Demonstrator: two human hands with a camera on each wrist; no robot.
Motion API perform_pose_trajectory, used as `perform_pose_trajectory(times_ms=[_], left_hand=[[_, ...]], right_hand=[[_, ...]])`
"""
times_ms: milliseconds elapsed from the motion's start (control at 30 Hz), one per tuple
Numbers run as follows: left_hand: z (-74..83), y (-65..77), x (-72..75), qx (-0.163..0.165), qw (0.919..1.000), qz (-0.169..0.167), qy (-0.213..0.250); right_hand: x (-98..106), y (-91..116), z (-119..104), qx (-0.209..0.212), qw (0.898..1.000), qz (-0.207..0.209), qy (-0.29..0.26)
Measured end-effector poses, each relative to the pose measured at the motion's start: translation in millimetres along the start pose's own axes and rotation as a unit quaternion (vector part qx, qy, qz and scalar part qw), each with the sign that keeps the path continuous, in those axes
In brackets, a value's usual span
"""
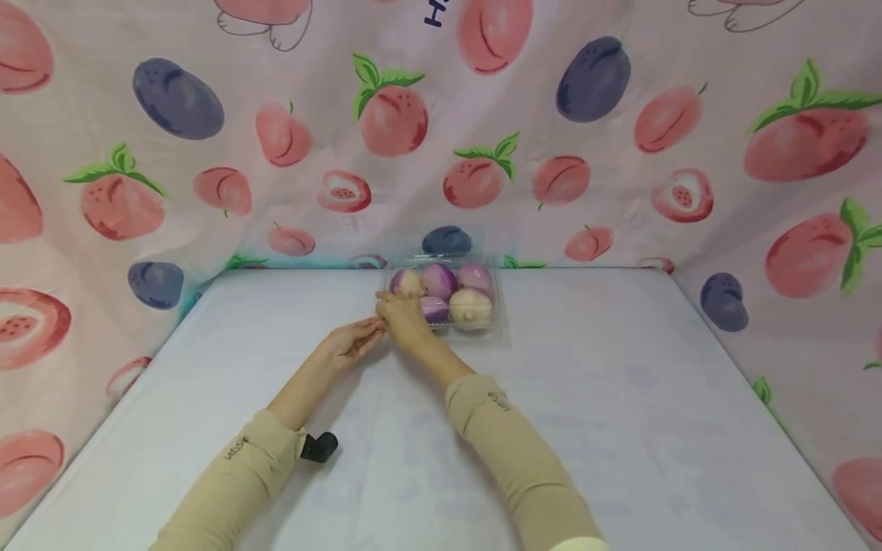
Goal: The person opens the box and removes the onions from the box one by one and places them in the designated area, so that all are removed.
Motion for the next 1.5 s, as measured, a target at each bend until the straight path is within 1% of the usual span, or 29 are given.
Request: perform_pose_trajectory(times_ms=[100, 200, 233, 300, 333, 433, 467, 500, 533, 567, 700, 833, 900, 1000, 1100, 1233, 1367, 1500], left_hand=[[-2.0, -4.5, 6.4, -0.014, 0.9986, 0.046, -0.023], [-8.7, -16.6, 18.4, -0.028, 0.9954, 0.08, -0.044], [-14.2, -30.4, 26.1, -0.041, 0.997, 0.059, -0.03], [-18.6, -39.7, 32.5, -0.044, 0.9974, 0.054, -0.019], [-19.2, -41.0, 33.6, -0.043, 0.9976, 0.052, -0.013], [-14.4, -35.9, 28.7, -0.043, 0.9975, 0.055, -0.015], [-8.2, -22.5, 21.2, -0.035, 0.9957, 0.079, -0.033], [-5.4, -19.5, 17.7, -0.036, 0.996, 0.075, -0.034], [-1.1, -12.4, 12.2, -0.035, 0.996, 0.075, -0.035], [1.5, -9.1, 8.5, -0.034, 0.9961, 0.072, -0.038], [7.3, -1.2, -1.0, -0.023, 0.9976, 0.053, -0.039], [8.0, -1.1, 0.8, -0.021, 0.9973, 0.059, -0.039], [7.0, -1.5, 2.9, -0.021, 0.9973, 0.061, -0.037], [6.0, 1.2, 4.0, -0.022, 0.9968, 0.057, -0.052], [5.4, 7.0, 4.2, -0.025, 0.9959, 0.048, -0.072], [3.8, 14.3, 7.9, -0.022, 0.9952, 0.044, -0.085], [2.6, 19.9, 11.2, -0.021, 0.9936, 0.046, -0.101], [1.9, 24.4, 13.4, -0.024, 0.9922, 0.048, -0.113]], right_hand=[[-1.7, -0.1, -1.3, 0.001, 1.0, 0.01, 0.016], [-3.7, 0.6, -1.9, -0.003, 1.0, 0.014, 0.023], [-4.2, 0.8, -1.8, -0.006, 1.0, 0.013, 0.021], [-3.5, 0.4, -2.6, -0.009, 1.0, 0.011, 0.011], [-3.1, 0.0, -2.8, -0.01, 1.0, 0.009, 0.007], [-0.5, -2.1, -2.5, -0.016, 1.0, 0.003, -0.006], [0.7, -2.8, -2.5, -0.015, 1.0, 0.001, -0.01], [1.6, -3.6, -1.9, -0.017, 1.0, 0.0, -0.008], [2.4, -4.1, -1.4, -0.018, 1.0, -0.004, -0.005], [3.2, -4.5, -0.8, -0.02, 1.0, -0.007, -0.002], [7.2, -4.6, 1.8, -0.032, 0.999, -0.017, 0.009], [12.7, -5.7, -0.6, -0.025, 1.0, -0.009, 0.009], [14.9, -5.0, -3.6, -0.01, 1.0, -0.001, 0.01], [17.0, 0.2, -8.8, 0.014, 1.0, 0.007, 0.007], [18.3, 8.3, -13.7, 0.041, 0.999, 0.015, 0.007], [23.7, 21.5, -16.9, 0.074, 0.997, 0.025, 0.003], [35.8, 36.5, -13.9, 0.095, 0.995, 0.027, -0.001], [52.9, 53.3, -5.2, 0.111, 0.992, 0.061, 0.001]])
Point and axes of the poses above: each hand's wrist, its own y-axis away from the middle knuckle, its own x-axis out of the back of the hand, z = x × y, the point moved 8 cm from there along -y, towards the middle knuckle, and after that the axes turned 5 degrees about -x, right-handed, at the moved point
